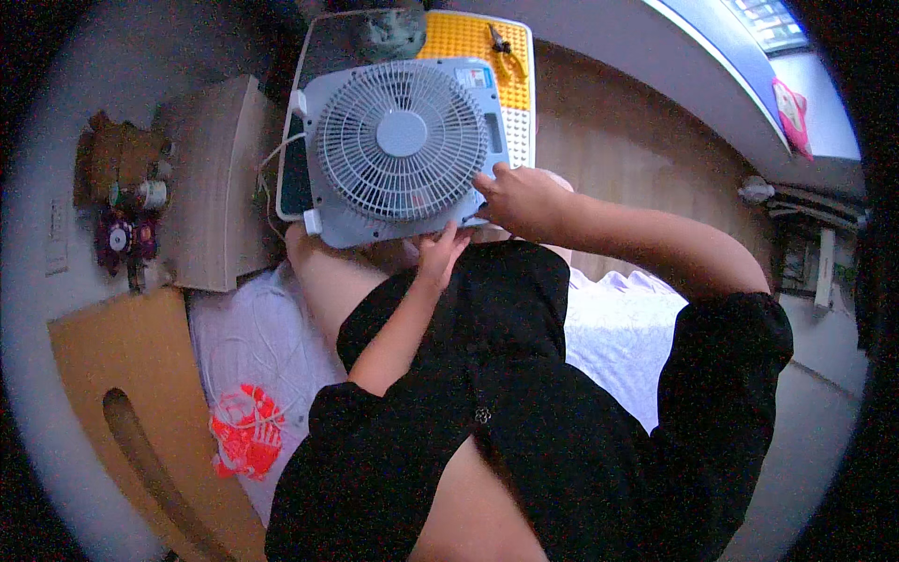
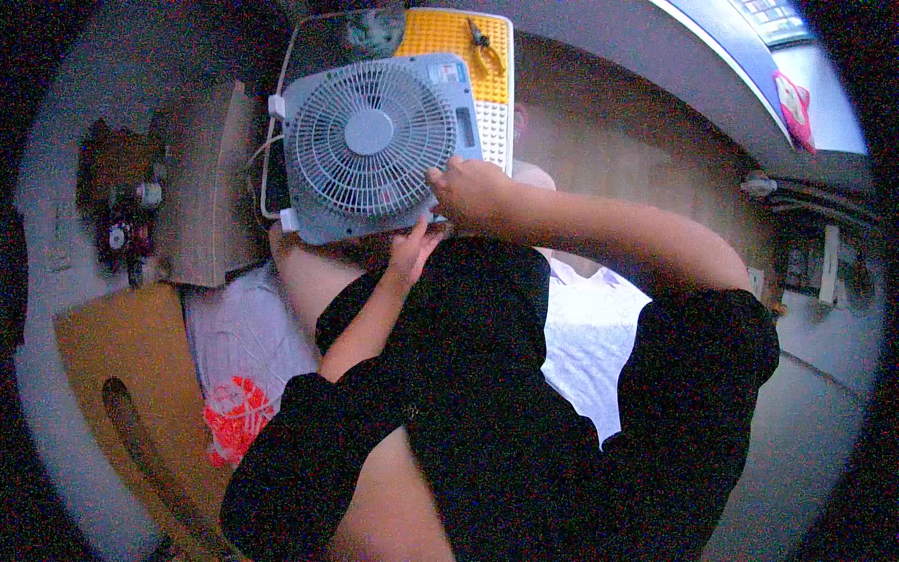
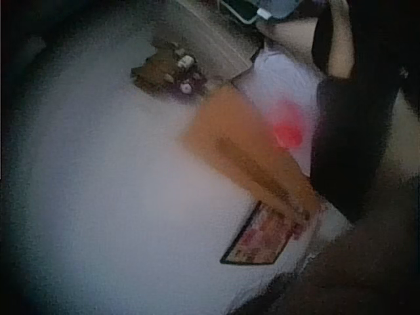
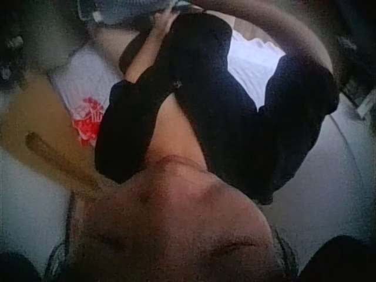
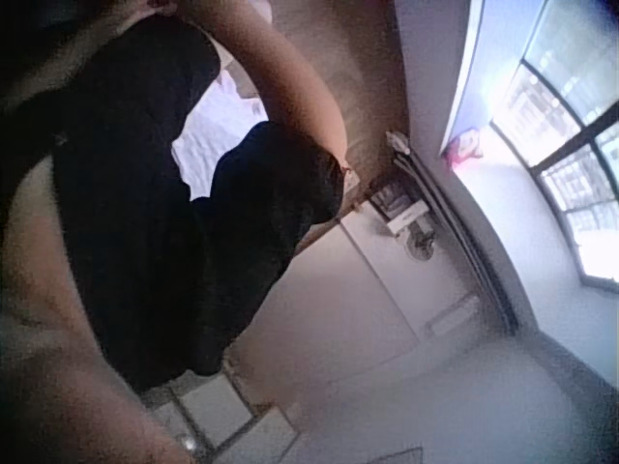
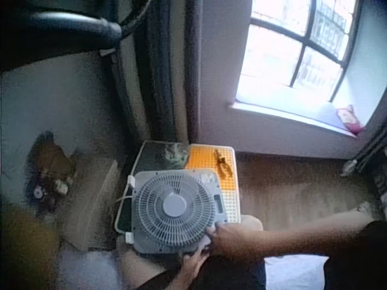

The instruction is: The person uses a screwdriver to remove screws from the back of a small white fan. They place the screws on a nearby yellow mat and continue to unscrew the casing.

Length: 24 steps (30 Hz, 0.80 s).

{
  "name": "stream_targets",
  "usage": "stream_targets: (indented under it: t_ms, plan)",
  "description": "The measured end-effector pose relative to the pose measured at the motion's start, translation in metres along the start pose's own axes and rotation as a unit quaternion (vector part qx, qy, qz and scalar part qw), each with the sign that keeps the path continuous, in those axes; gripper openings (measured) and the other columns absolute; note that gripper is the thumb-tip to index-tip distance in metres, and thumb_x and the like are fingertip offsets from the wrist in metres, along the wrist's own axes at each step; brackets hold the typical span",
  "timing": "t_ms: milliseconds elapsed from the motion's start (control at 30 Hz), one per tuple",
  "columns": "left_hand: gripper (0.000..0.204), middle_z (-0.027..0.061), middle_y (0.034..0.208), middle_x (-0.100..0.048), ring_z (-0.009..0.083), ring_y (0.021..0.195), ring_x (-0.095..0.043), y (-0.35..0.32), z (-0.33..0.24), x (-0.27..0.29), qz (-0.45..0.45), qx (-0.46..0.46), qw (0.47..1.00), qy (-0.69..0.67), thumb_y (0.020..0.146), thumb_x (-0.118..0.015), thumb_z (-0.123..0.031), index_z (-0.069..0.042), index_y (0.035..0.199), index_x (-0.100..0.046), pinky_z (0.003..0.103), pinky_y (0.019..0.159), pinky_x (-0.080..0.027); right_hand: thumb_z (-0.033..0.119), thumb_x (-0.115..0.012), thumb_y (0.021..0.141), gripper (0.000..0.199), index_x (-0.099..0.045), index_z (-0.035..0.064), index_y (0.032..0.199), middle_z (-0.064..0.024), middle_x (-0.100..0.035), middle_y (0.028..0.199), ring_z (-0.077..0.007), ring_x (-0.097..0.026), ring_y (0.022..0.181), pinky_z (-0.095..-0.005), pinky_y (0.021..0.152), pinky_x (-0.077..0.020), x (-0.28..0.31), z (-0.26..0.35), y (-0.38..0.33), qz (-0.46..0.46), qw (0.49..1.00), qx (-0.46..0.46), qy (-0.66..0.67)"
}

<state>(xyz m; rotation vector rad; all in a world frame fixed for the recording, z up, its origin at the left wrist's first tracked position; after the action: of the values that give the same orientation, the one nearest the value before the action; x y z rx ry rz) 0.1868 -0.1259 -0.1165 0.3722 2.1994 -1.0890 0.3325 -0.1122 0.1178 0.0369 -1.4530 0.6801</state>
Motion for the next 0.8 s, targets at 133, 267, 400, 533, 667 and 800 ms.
stream_targets:
  t_ms: [133,267,400,533,667,800]
  plan:
    - [0.028,0.0117,0.110,-0.052,0.0284,0.099,-0.053,0.007,0.005,0.008,-0.016,-0.009,1.000,-0.006,0.086,-0.052,-0.011,-0.001,0.111,-0.046,0.043,0.089,-0.043,0.014,-0.060,0.073,0.035,-0.043,0.0000,0.101,-0.0198,-0.046,0.091,-0.0302,-0.058,0.079,-0.0366,0.063,-0.0501,0.026,0.010,-0.004,0.000,1.000,0.021,-0.005]
    - [0.026,0.0087,0.099,-0.054,0.0232,0.087,-0.056,0.000,0.003,-0.003,-0.005,-0.004,1.000,0.004,0.084,-0.057,-0.014,-0.003,0.105,-0.048,0.040,0.080,-0.045,0.014,-0.058,0.075,0.033,-0.044,-0.0022,0.101,-0.0173,-0.047,0.090,-0.0271,-0.058,0.066,-0.0342,0.056,-0.0511,0.024,0.017,-0.002,0.064,0.994,0.000,-0.087]
    - [0.025,0.0101,0.100,-0.055,0.0228,0.089,-0.056,-0.001,-0.002,0.001,-0.021,0.054,0.997,0.053,0.083,-0.059,-0.018,-0.001,0.100,-0.051,0.038,0.077,-0.047,0.016,-0.053,0.078,0.024,-0.052,-0.0051,0.089,-0.0137,-0.048,0.088,-0.0266,-0.056,0.072,-0.0325,0.051,-0.0512,0.007,0.008,-0.008,-0.058,0.993,0.001,-0.105]
    - [0.024,0.0124,0.096,-0.055,0.0226,0.084,-0.058,-0.017,-0.021,-0.008,0.132,-0.016,0.866,0.483,0.083,-0.057,-0.015,0.000,0.100,-0.049,0.032,0.070,-0.047,0.017,-0.056,0.076,0.030,-0.051,-0.0053,0.095,-0.0170,-0.048,0.086,-0.0291,-0.056,0.077,-0.0336,0.051,-0.0501,0.007,0.014,-0.013,0.063,0.993,-0.033,-0.094]
    - [0.019,0.0172,0.085,-0.052,0.0362,0.080,-0.054,-0.042,-0.057,-0.058,0.143,-0.445,0.624,0.626,0.074,-0.057,-0.004,-0.001,0.092,-0.052,0.039,0.067,-0.046,0.016,-0.058,0.076,0.038,-0.044,-0.0004,0.108,-0.0180,-0.049,0.087,-0.0331,-0.057,0.079,-0.0368,0.054,-0.0493,0.024,0.015,-0.027,0.105,0.982,-0.149,0.042]
    - [0.012,0.0174,0.082,-0.053,0.0363,0.078,-0.054,-0.007,-0.041,-0.032,0.167,-0.442,0.595,0.650,0.076,-0.054,-0.005,-0.001,0.087,-0.052,0.042,0.066,-0.045,0.012,-0.057,0.076,0.045,-0.038,0.0034,0.115,-0.0198,-0.048,0.088,-0.0365,-0.056,0.080,-0.0376,0.061,-0.0501,0.002,0.013,-0.030,-0.003,0.991,-0.104,0.082]
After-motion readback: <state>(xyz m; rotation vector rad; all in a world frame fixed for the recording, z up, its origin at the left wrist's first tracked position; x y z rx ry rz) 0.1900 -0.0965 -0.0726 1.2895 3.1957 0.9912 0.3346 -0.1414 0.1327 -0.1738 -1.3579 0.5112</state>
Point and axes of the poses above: each hand's wrist, its own y-axis towards the middle knuckle, its own x-axis out of the back of the hand, z = x × y, the point moved 1 cm from there along y, towards the middle knuckle
